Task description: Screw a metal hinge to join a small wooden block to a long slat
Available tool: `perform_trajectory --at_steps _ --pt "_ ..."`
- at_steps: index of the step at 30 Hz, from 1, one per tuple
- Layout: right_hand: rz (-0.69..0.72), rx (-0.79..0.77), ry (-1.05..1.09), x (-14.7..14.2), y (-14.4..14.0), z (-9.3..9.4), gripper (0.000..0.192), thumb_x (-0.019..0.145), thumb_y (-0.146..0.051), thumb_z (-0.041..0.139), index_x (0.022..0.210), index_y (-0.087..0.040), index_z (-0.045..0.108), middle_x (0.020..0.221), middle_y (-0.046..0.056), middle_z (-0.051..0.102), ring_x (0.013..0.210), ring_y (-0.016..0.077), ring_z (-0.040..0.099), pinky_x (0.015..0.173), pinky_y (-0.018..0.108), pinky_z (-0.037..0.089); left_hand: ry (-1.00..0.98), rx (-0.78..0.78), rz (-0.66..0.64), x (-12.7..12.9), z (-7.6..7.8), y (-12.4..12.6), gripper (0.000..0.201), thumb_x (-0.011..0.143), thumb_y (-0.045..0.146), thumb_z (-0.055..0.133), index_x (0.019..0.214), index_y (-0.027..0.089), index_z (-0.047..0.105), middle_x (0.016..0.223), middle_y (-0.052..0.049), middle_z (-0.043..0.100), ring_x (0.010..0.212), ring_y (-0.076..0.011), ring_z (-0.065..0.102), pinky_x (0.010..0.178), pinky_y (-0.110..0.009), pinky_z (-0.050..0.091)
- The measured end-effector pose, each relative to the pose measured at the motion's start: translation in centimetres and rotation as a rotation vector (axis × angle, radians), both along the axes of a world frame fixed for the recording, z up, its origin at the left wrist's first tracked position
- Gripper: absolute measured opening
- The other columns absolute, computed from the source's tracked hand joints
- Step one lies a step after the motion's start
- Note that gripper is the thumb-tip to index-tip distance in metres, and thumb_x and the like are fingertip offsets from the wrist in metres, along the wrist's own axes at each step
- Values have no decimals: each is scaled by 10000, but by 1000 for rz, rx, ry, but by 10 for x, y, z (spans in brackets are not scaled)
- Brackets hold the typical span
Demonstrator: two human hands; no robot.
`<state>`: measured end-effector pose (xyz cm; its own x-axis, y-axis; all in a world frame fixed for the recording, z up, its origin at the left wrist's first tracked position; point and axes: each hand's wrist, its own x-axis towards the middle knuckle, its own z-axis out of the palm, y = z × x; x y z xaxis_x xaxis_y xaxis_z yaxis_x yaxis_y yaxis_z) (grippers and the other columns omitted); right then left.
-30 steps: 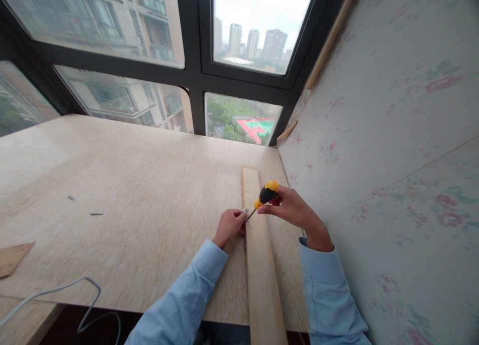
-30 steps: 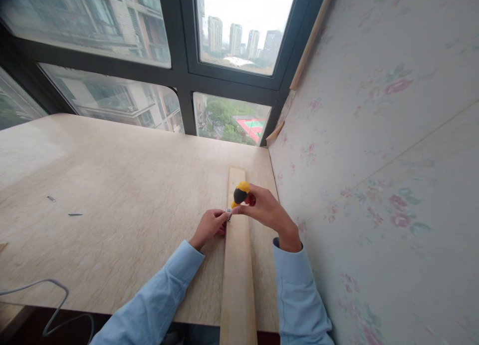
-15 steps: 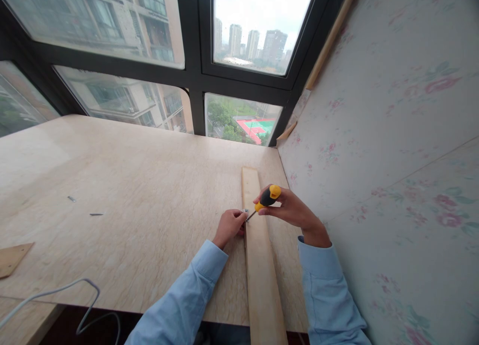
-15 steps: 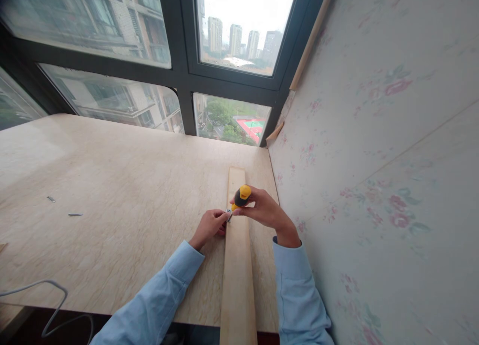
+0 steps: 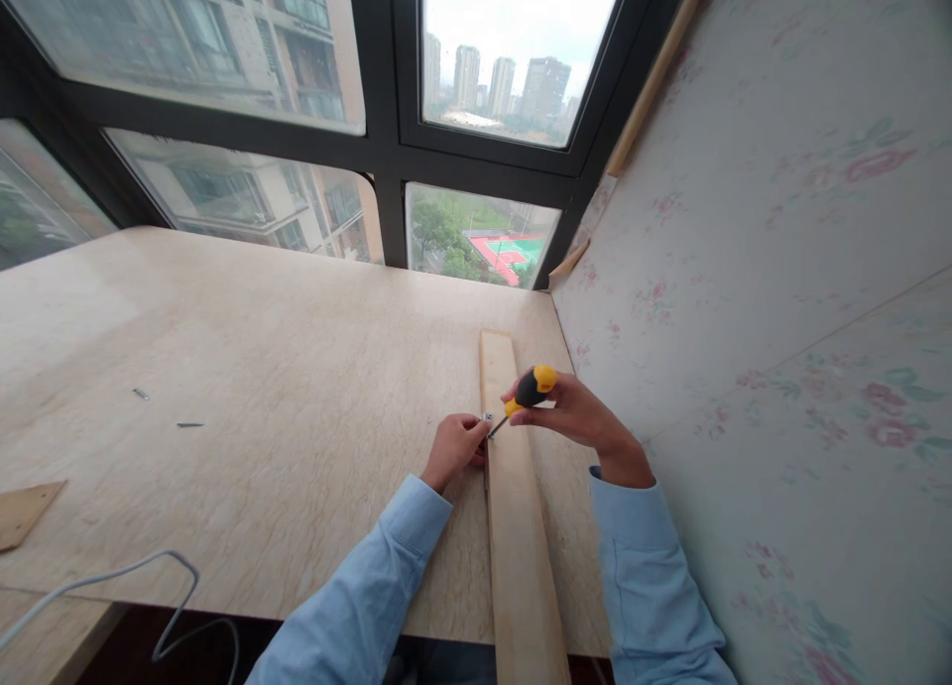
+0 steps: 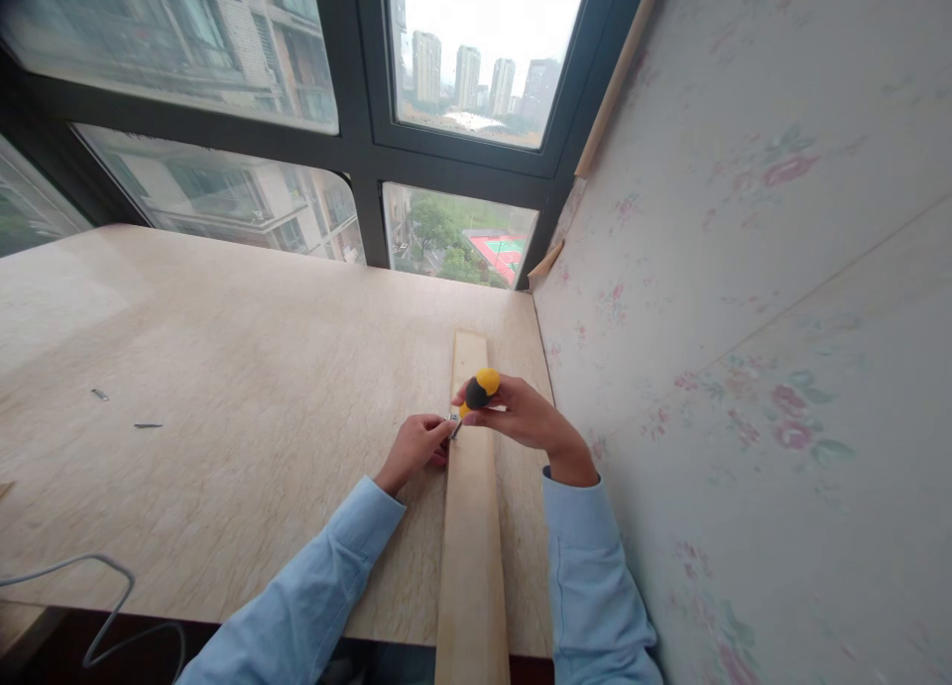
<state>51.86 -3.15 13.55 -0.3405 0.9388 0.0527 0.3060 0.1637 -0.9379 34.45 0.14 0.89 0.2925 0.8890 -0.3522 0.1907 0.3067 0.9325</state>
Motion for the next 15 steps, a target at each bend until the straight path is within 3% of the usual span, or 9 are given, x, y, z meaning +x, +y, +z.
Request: perform_trajectory --at_steps 3,6,8,11,13,15 --pt "-223 128 -217 -8 4 1 386 650 -491 831 713 -189 600 716 6 658 720 183 632 681 305 522 -6 4 -5 0 0 0 243 831 308 643 698 105 660 605 -33 639 518 -156 640 460 -246 547" --pt "-318 149 -318 -8 6 -2 391 649 -491 831 721 -197 584 693 -3 642 696 178 618 653 300 510 -11 9 -3 0 0 -1 227 832 294 638 706 108 669 609 -32 641 522 -149 641 464 -233 543" --pt "-223 107 -206 -4 5 -4 405 673 -465 823 910 -211 616 927 40 700 864 207 660 773 336 541 -13 13 -3 0 0 -1 222 835 284 630 705 108 670 609 -32 642 520 -146 640 464 -228 540" --pt "23 -5 9 5 0 -3 536 756 -411 776 1205 -255 531 1281 95 620 1179 229 603 981 407 505 -4 15 -7 0 -1 0 235 838 298 629 705 107 668 608 -38 646 518 -150 636 462 -234 537" --pt "113 -62 67 8 -3 -1 471 829 -400 712 1234 -250 525 1318 107 605 1235 227 575 1029 429 481 4 12 -6 0 -2 1 241 837 307 634 707 108 666 598 -38 643 518 -152 635 462 -236 536" --pt "103 -59 53 8 -4 2 362 850 -409 689 1143 -218 595 1225 107 661 1168 232 618 1005 425 500 9 6 -8 1 -3 1 240 840 304 632 707 107 666 593 -37 640 523 -153 637 464 -235 537"
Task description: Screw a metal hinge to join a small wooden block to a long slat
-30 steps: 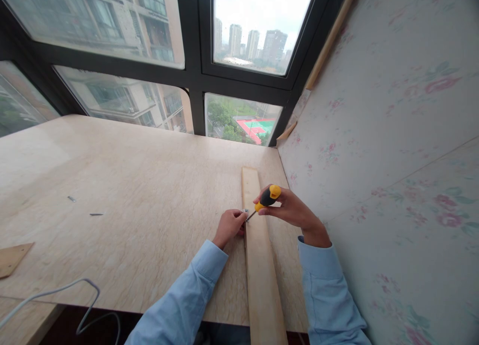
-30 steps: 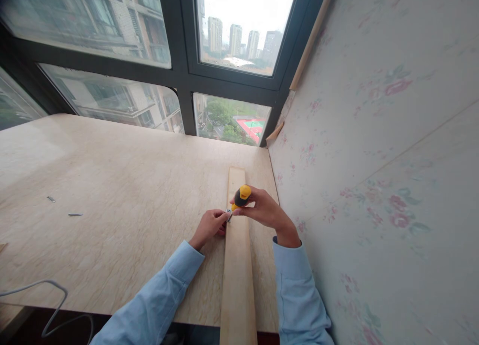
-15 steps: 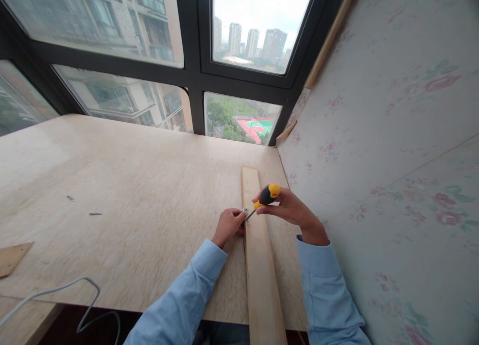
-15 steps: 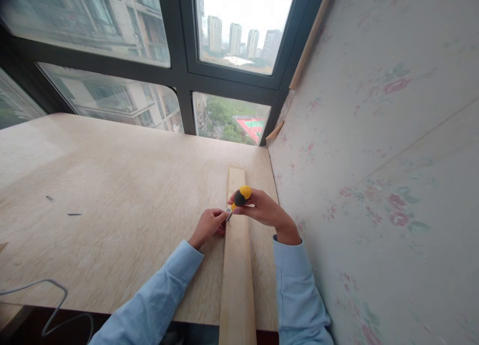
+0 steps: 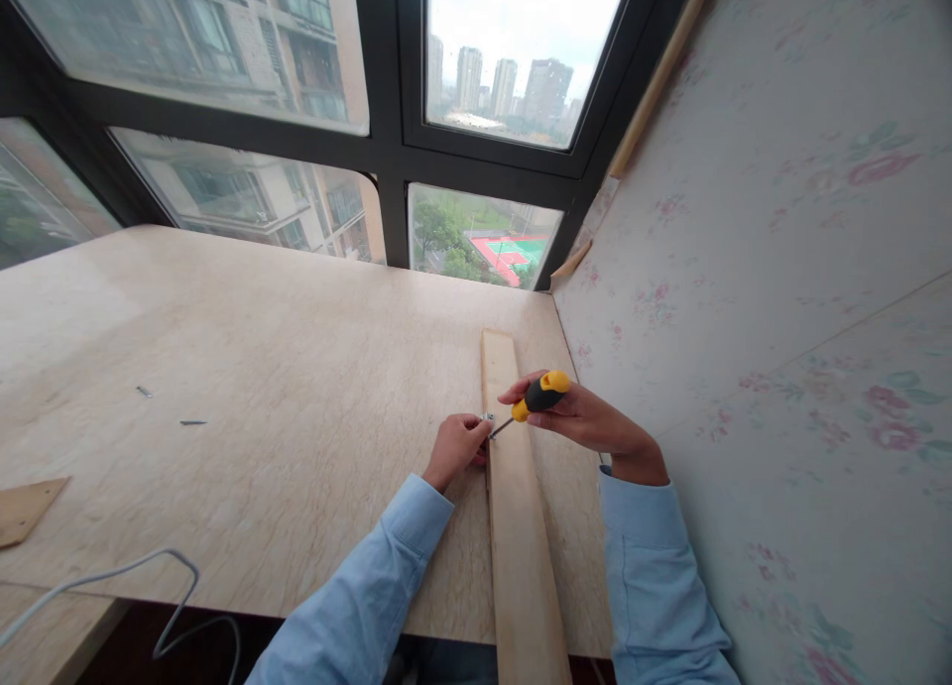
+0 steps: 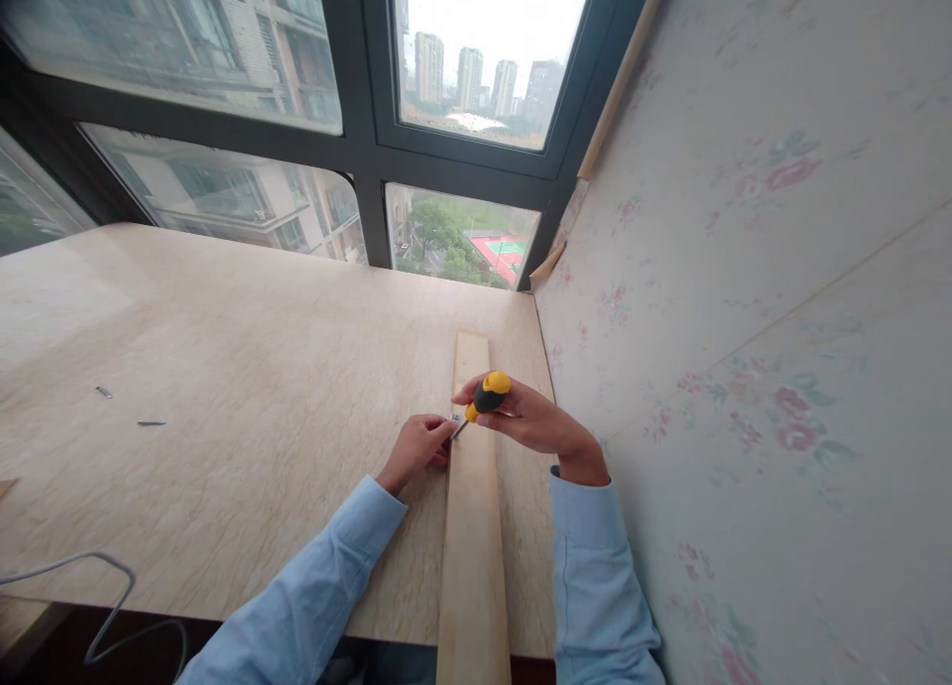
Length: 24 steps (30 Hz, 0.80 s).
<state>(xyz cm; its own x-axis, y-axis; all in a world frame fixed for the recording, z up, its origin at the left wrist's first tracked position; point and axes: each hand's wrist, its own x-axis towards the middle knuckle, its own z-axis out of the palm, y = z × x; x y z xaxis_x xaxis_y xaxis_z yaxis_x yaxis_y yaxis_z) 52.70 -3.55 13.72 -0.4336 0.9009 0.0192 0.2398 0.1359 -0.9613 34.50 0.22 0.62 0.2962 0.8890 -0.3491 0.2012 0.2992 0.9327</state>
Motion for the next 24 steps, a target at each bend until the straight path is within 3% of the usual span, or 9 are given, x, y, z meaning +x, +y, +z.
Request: perform_trajectory --at_steps 5,8,10,13,15,17,19,21,24 --pt "-304 207 -236 -8 8 -6 352 649 -437 854 786 -193 641 803 34 719 770 221 681 718 353 564 5 5 -11 0 0 0 227 844 277 624 710 100 670 611 -39 642 518 -147 638 463 -228 537" --pt "-398 270 -333 -9 12 -10 396 603 -442 877 790 -201 624 751 15 697 710 208 660 674 346 553 -8 -3 -7 -1 1 0 224 847 275 622 718 99 671 623 -43 649 521 -152 645 468 -235 542" --pt "-338 234 -257 -6 11 -11 486 602 -418 885 952 -210 620 886 34 713 838 225 684 779 369 566 -14 -10 -3 -1 2 0 223 849 273 616 724 98 673 639 -48 658 530 -155 651 474 -241 547" --pt "-134 113 -84 0 5 -8 666 703 -388 831 1265 -243 504 1205 95 664 1133 243 636 961 416 528 -19 -16 1 -1 2 0 226 850 277 614 729 97 679 650 -52 667 538 -153 652 474 -236 548" --pt "-29 43 -20 4 1 -5 630 806 -391 744 1344 -259 444 1308 114 619 1227 235 587 1011 435 501 -25 -18 2 -1 2 0 232 846 292 624 732 98 684 634 -47 662 537 -148 646 471 -228 544" --pt "-28 37 -12 3 0 -2 491 840 -411 704 1265 -250 519 1239 100 662 1171 230 624 991 425 513 -33 -22 5 0 1 0 232 841 301 632 739 100 688 624 -42 657 537 -146 643 469 -225 541" --pt "-128 122 -89 -1 1 0 355 777 -442 761 1024 -227 624 1043 60 715 1001 224 681 892 382 549 -39 -27 7 0 2 0 227 837 298 638 747 97 690 626 -42 657 532 -145 642 465 -224 539" --pt "-263 238 -235 -6 5 1 358 675 -464 834 798 -213 610 833 19 692 810 204 671 748 337 552 -49 -26 7 0 2 0 222 833 294 644 750 95 693 623 -41 656 523 -139 638 463 -218 535" --pt "-366 312 -362 -10 9 -1 425 611 -471 870 753 -218 560 742 -6 640 717 182 622 664 315 524 -63 -26 10 -1 1 -1 229 826 308 660 747 96 695 612 -36 651 507 -128 627 464 -208 528"
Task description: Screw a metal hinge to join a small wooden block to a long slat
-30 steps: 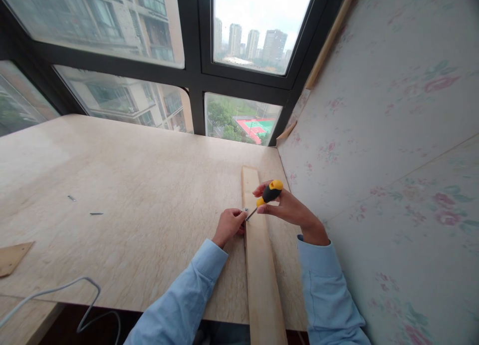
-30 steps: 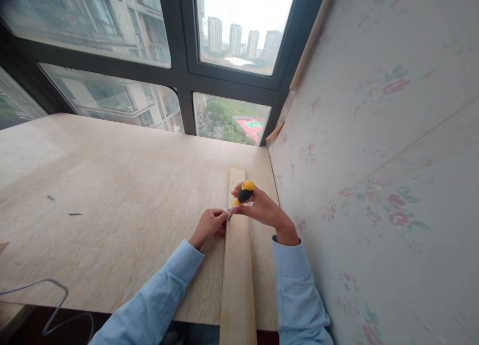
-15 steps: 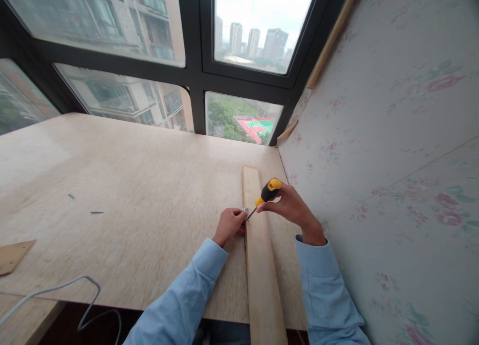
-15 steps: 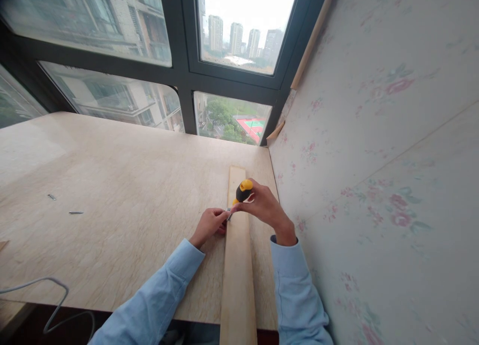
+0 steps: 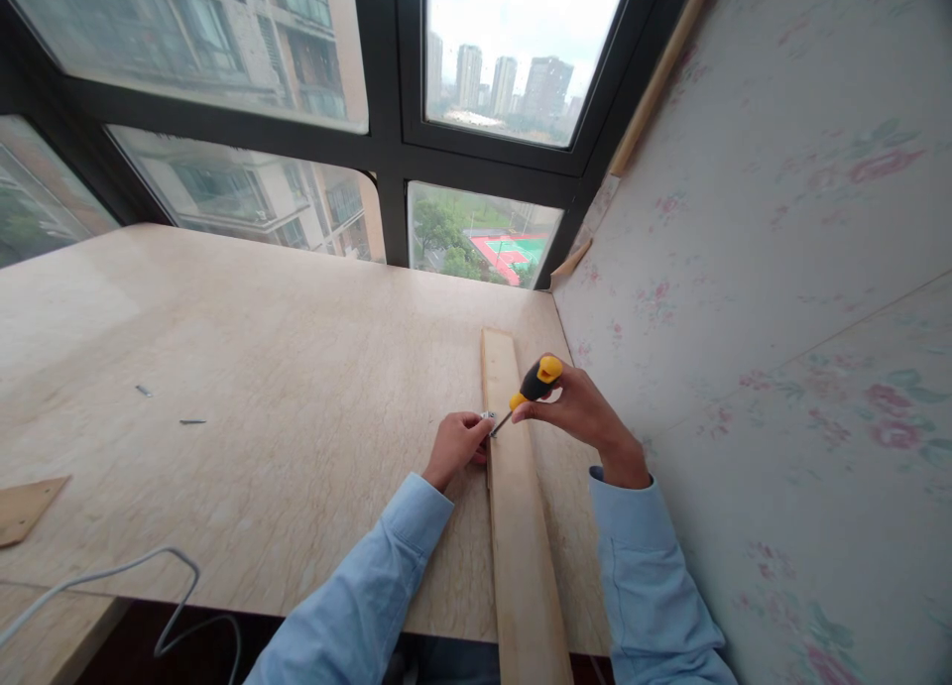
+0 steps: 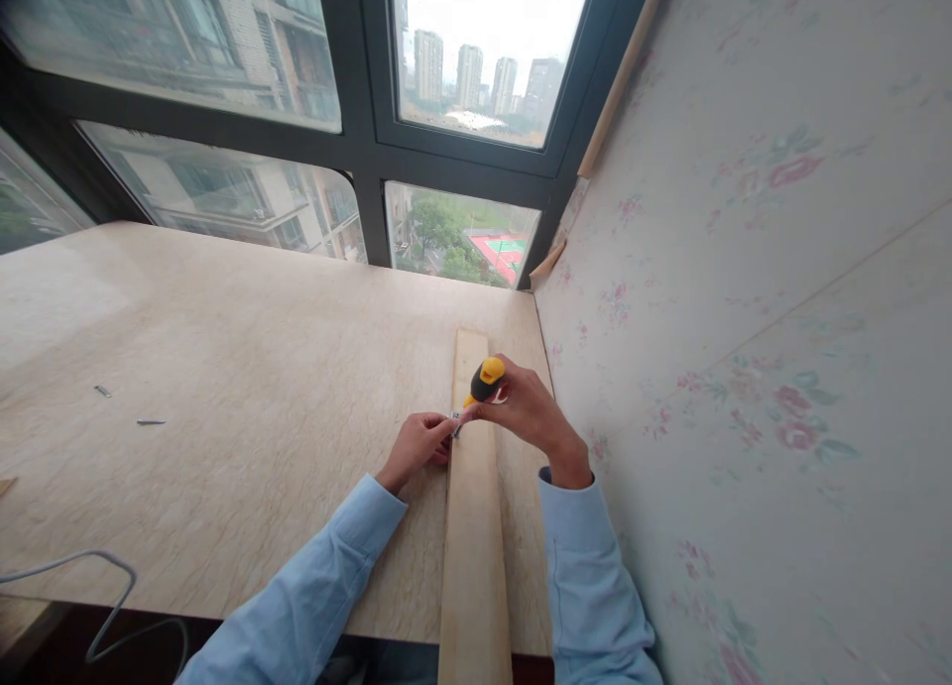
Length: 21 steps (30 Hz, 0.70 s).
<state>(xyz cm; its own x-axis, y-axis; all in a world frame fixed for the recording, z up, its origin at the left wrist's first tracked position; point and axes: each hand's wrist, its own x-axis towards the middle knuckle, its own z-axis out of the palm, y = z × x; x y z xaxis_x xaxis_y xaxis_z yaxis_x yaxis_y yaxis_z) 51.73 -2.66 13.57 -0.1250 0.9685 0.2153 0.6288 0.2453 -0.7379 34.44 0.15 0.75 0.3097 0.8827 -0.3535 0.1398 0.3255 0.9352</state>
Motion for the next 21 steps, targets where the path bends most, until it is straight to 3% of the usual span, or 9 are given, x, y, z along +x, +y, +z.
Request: perform_trajectory --at_steps 3,5,7,9,11,13,15,18,21 --pt "107 -53 116 6 -1 -4 487 642 -430 863 982 -234 577 1000 39 672 924 215 656 803 356 551 -3 -4 6 0 -1 0 241 817 325 674 736 99 690 623 -40 655 502 -128 622 460 -213 525" --pt "242 -147 239 13 -4 -5 579 727 -406 806 1207 -259 516 1212 84 637 1115 238 629 922 409 537 -1 -2 11 0 -1 1 239 810 327 683 734 101 690 625 -39 654 511 -134 625 458 -218 526" --pt "345 -238 325 17 -7 -4 572 814 -393 725 1307 -273 461 1299 103 610 1211 236 592 983 441 512 9 3 16 1 0 1 232 809 321 682 734 102 690 610 -34 646 522 -140 629 459 -223 529" --pt "360 -263 335 17 -9 -2 433 841 -397 695 1222 -259 541 1238 89 652 1176 230 615 976 426 514 20 6 15 1 0 1 223 820 308 666 737 102 688 603 -31 641 524 -145 631 459 -230 533" --pt "287 -205 266 12 -8 1 307 789 -419 747 1001 -232 627 1059 56 706 1021 222 669 890 374 538 28 6 11 1 1 0 218 830 294 650 736 101 683 605 -32 641 517 -147 632 455 -234 533" --pt "148 -115 142 6 -5 2 334 693 -446 822 787 -215 599 821 7 690 807 194 666 735 315 533 29 7 8 1 1 0 219 830 292 651 729 100 677 606 -33 642 508 -144 629 451 -231 529" --pt "28 -57 31 2 -3 2 418 628 -463 857 690 -215 526 662 -39 611 661 158 604 611 278 482 29 7 11 1 0 -1 225 820 304 668 716 104 668 605 -31 639 504 -138 626 449 -222 524" --pt "30 -65 12 3 -2 -1 442 597 -450 875 760 -221 534 731 -37 624 685 153 606 617 275 487 26 13 10 1 -2 0 233 815 317 674 707 111 658 612 -28 641 506 -136 626 450 -222 524" --pt "175 -171 162 11 -5 -3 579 627 -414 868 1091 -243 566 1062 45 686 980 218 665 828 352 549 21 20 4 1 -3 0 232 822 316 662 707 115 656 612 -27 640 510 -141 629 453 -229 528"
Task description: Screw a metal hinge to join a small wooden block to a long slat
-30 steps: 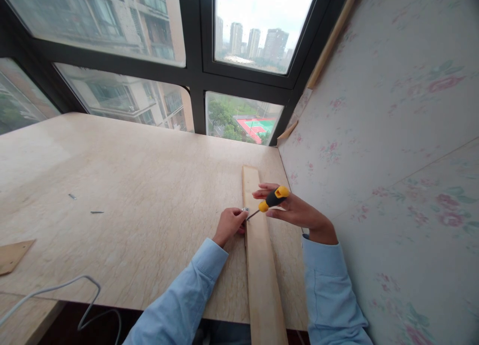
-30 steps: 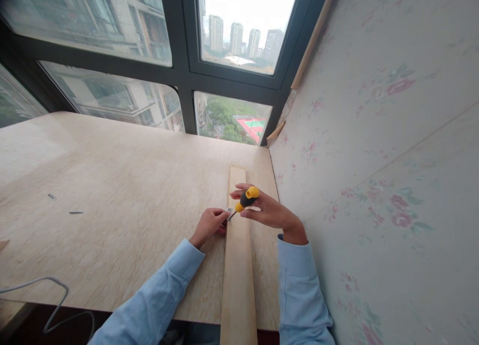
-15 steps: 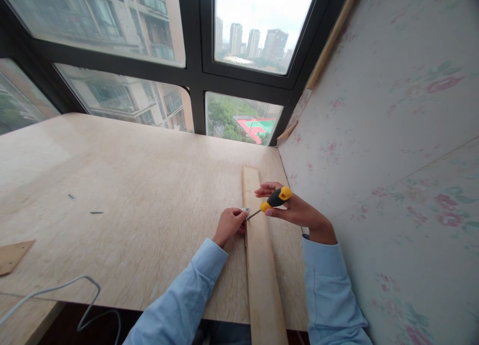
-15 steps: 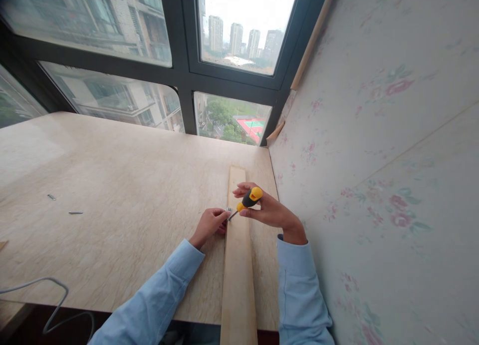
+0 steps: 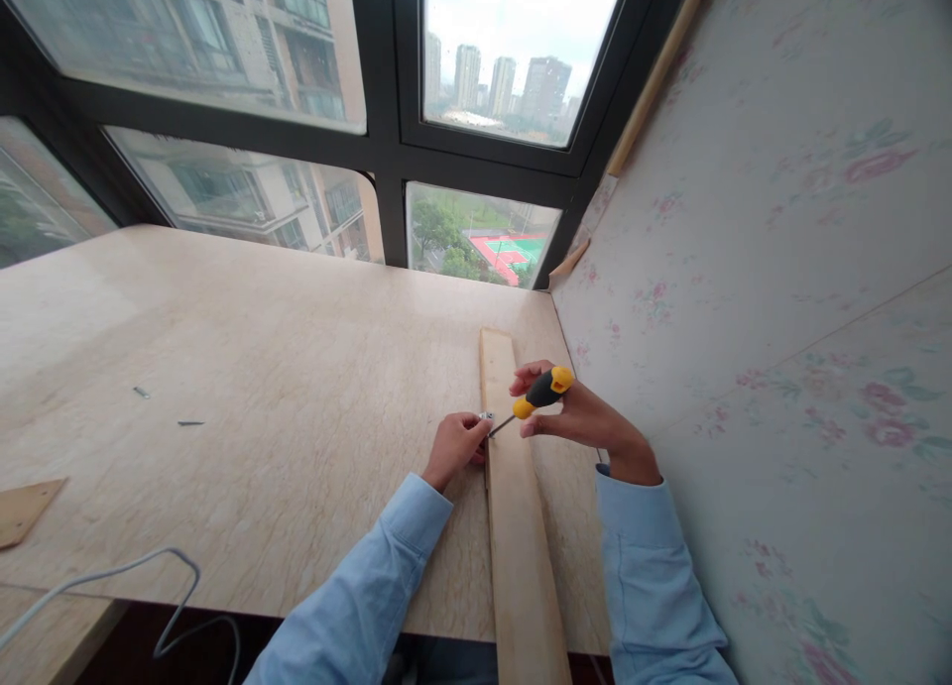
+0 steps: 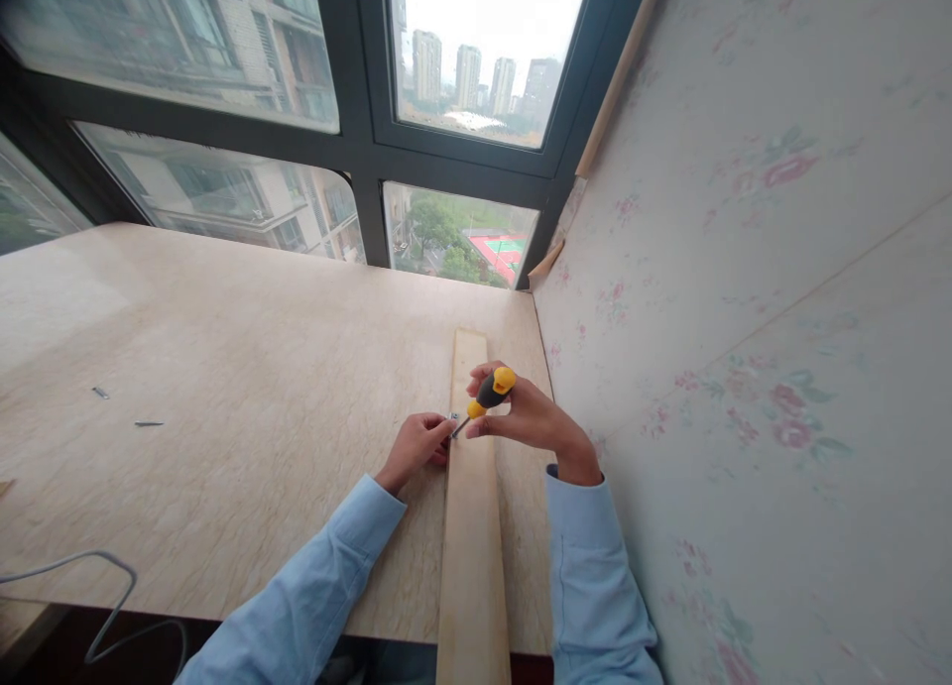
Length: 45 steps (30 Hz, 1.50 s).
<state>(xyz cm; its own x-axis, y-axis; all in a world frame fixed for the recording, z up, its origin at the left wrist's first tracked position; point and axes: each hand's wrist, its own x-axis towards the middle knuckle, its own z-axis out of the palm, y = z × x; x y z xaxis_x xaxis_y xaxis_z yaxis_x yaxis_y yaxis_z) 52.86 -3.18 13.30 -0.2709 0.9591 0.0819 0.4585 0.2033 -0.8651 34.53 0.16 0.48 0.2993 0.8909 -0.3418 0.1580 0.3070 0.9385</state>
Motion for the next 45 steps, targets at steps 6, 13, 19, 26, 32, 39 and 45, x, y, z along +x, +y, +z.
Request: perform_trajectory --at_steps 6,13,19,26,32,39,45 --pt "111 -116 150 3 -3 3 368 786 -435 745 1058 -207 647 1113 89 723 1060 240 677 947 415 540 25 -3 -3 0 2 0 220 834 299 645 728 106 661 599 -26 630 502 -140 624 457 -229 529" --pt "-123 53 -73 -1 4 -2 339 616 -406 877 812 -204 689 822 26 740 802 229 700 777 374 579 16 8 -10 -1 1 -1 216 836 290 623 721 109 650 616 -31 634 521 -144 635 461 -229 535" --pt "167 -139 179 13 -1 -7 465 809 -377 744 1226 -223 607 1283 107 655 1171 249 631 1005 431 515 29 16 -16 0 -2 0 225 845 300 606 745 105 656 605 -30 632 513 -140 627 459 -224 531" --pt "100 -84 228 2 0 -1 379 774 -423 772 1075 -218 667 1092 82 729 1058 259 679 955 442 537 40 -2 -7 0 3 -1 215 847 284 604 740 105 658 603 -28 629 530 -141 628 469 -226 535" --pt "-170 138 -67 2 1 2 645 524 -411 922 1064 -241 612 1018 37 669 975 263 655 867 406 542 35 23 -8 0 -1 0 212 848 270 593 729 106 655 620 -32 632 533 -152 636 467 -245 541" --pt "102 -80 198 5 -5 4 474 784 -396 757 1189 -252 556 1215 93 674 1132 242 644 968 437 518 29 12 3 0 2 -1 203 827 282 633 716 113 650 612 -24 631 527 -149 632 464 -239 535" --pt "-174 138 -138 -4 0 5 512 581 -443 887 942 -222 599 828 4 681 787 215 662 724 345 542 25 16 -7 0 0 -1 206 848 274 598 746 106 663 651 -43 654 548 -163 655 478 -254 550"
